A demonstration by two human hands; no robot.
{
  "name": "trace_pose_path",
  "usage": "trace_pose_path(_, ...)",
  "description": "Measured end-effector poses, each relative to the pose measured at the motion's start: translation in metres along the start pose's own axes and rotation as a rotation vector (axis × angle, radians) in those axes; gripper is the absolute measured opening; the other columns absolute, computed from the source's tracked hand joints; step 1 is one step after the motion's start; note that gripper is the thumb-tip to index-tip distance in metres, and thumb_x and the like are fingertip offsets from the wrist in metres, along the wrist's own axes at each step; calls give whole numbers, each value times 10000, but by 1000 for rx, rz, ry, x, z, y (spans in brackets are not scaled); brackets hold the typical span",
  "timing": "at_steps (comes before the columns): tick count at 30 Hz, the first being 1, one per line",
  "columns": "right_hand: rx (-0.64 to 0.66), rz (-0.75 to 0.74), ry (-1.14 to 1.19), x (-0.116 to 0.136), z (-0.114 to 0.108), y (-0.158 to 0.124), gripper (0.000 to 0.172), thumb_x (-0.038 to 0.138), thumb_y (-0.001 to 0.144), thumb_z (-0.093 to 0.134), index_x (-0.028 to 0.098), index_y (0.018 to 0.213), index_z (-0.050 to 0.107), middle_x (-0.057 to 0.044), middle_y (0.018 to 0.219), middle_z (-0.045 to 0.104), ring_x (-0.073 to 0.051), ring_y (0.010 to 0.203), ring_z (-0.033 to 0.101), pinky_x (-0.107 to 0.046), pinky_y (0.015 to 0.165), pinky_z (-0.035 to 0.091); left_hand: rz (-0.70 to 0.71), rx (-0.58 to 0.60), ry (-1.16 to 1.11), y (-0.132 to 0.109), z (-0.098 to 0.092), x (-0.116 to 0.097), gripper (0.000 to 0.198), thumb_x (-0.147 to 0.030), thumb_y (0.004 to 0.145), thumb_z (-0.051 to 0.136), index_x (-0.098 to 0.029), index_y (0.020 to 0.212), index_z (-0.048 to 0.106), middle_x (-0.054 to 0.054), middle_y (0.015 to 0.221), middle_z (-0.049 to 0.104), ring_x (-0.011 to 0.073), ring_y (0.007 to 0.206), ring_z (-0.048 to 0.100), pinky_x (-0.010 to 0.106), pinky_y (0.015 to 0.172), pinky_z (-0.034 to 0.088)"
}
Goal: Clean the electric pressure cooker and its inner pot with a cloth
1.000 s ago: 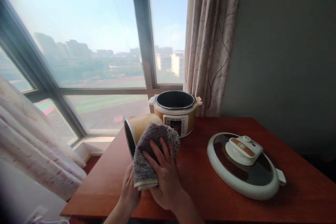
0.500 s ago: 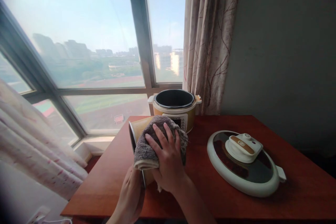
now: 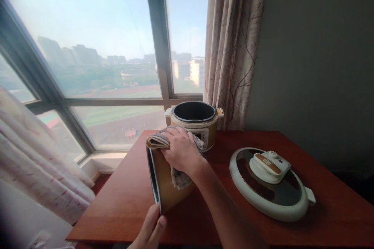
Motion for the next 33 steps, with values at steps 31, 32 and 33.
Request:
trace_pose_path(31,-377,-60,7,-6,120,-141,703,306,882,489,268,1551,275,-93,1658,127,-412,1506,71,-730,1118,169,-289,-93,-349,48,13,-26,672,-726,677,708,-141,1006,750,114,989,758,309,1026,672,401,920,542)
trace_pose_path(32,-396,-76,-5,-8,114,-136,692,297,872,480,273,1539,299,-87,1654,147,-409,1503,88,-731,1119,155,-289,-96,-357,47,14,-23,670,-726,673,711,-145,1004,755,117,996,759,314,1033,671,403,923,542)
trace_pose_path(33,-407,-94,-13,-10,107,-130,680,288,860,470,278,1524,325,-80,1649,170,-405,1500,107,-729,1122,142,-288,-99,-362,46,14,-21,662,-721,676,712,-150,1007,759,120,1008,760,319,1042,669,408,932,538)
Point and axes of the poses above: each hand's wrist, its own y-axis towards the middle knuckle, its own z-axis out of the palm, x = y × z, the point moved 3 cm from there along y, towards the middle knuckle
